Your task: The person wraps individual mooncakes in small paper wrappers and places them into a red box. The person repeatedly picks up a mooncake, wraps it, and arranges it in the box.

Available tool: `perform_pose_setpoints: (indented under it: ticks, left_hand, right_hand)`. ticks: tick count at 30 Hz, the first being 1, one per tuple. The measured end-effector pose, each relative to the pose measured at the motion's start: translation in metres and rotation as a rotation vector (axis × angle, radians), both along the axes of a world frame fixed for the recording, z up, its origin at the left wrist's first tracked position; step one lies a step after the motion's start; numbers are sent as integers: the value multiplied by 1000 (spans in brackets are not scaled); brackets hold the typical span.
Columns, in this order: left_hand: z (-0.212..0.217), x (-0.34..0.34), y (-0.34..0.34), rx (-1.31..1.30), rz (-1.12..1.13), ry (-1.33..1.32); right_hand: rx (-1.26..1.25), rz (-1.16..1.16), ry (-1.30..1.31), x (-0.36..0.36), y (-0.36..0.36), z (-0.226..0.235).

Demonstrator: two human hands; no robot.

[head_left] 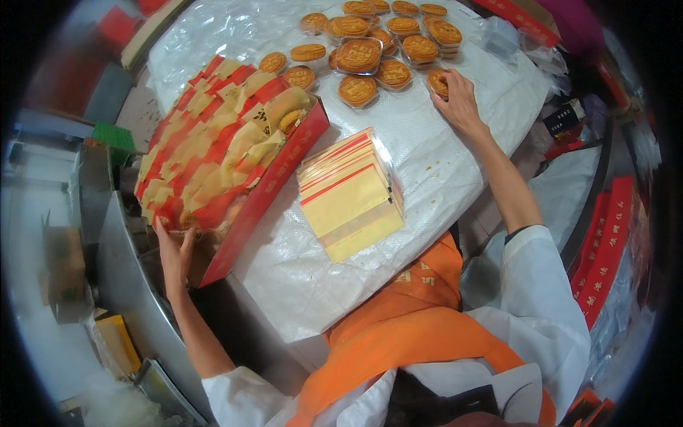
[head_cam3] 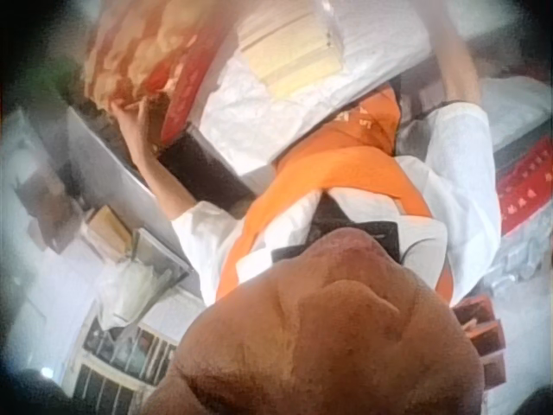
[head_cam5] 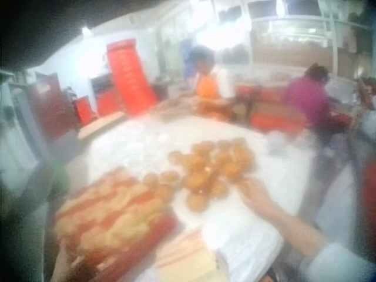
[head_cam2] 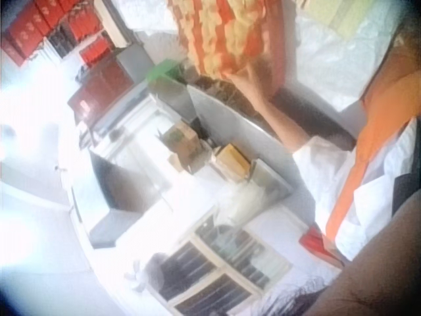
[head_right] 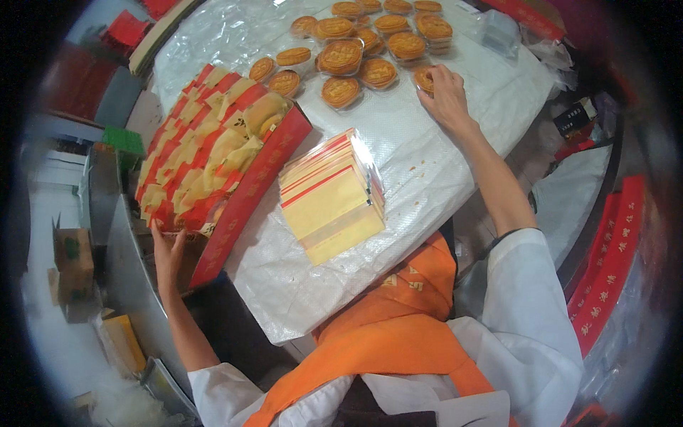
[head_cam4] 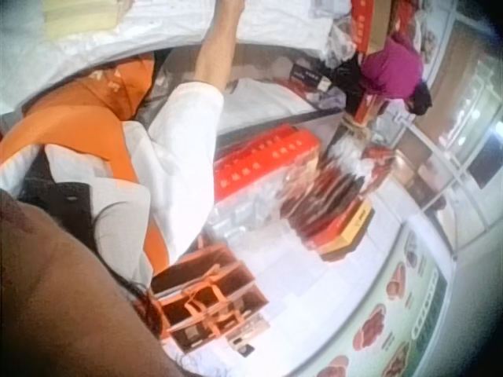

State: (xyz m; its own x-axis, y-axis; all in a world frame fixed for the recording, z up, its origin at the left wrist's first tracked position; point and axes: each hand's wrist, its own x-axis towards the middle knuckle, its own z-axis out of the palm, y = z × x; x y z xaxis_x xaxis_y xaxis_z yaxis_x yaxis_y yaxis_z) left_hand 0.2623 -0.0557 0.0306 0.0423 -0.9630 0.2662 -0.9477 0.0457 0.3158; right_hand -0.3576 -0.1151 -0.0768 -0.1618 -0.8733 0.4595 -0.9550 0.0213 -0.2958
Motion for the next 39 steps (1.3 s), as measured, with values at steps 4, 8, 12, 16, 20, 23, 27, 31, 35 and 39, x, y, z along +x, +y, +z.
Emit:
perform_pose_setpoints:
  ticks: [4, 8, 12, 16, 20, 23, 27, 31, 35, 39]
  left_hand:
    - [8, -27, 15, -361, 108, 33]
    - [9, -112, 42, -572, -94, 387]
    - [-15, -234, 61, -183, -504, 600]
    - [-30, -304, 60, 313, -538, 1128]
    - [-37, -313, 59, 543, -449, 1505]
    - [-45, -317, 67, 548, -421, 1538]
    - [-55, -322, 80, 499, -440, 1448]
    - [-64, -299, 79, 191, -520, 800]
    - [-81, -285, 73, -44, -599, 156]
    - [-95, -288, 71, -58, -611, 84]
  right_hand:
    - [-10, 57, -127, 10, 33, 2]
    - [221, 33, -923, 30, 74, 28]
    - [355, 336, -1923, 83, 122, 59]
    - [585, 538, -2166, 117, 152, 84]
    - [650, 562, -2161, 120, 162, 93]
    - [557, 435, -1743, 123, 165, 86]
    - [423, 285, -1704, 124, 171, 69]
    - [289, 185, -1644, 105, 177, 61]
    - [254, 132, -1571, 93, 178, 51]
    - [255, 174, -1551, 97, 179, 42]
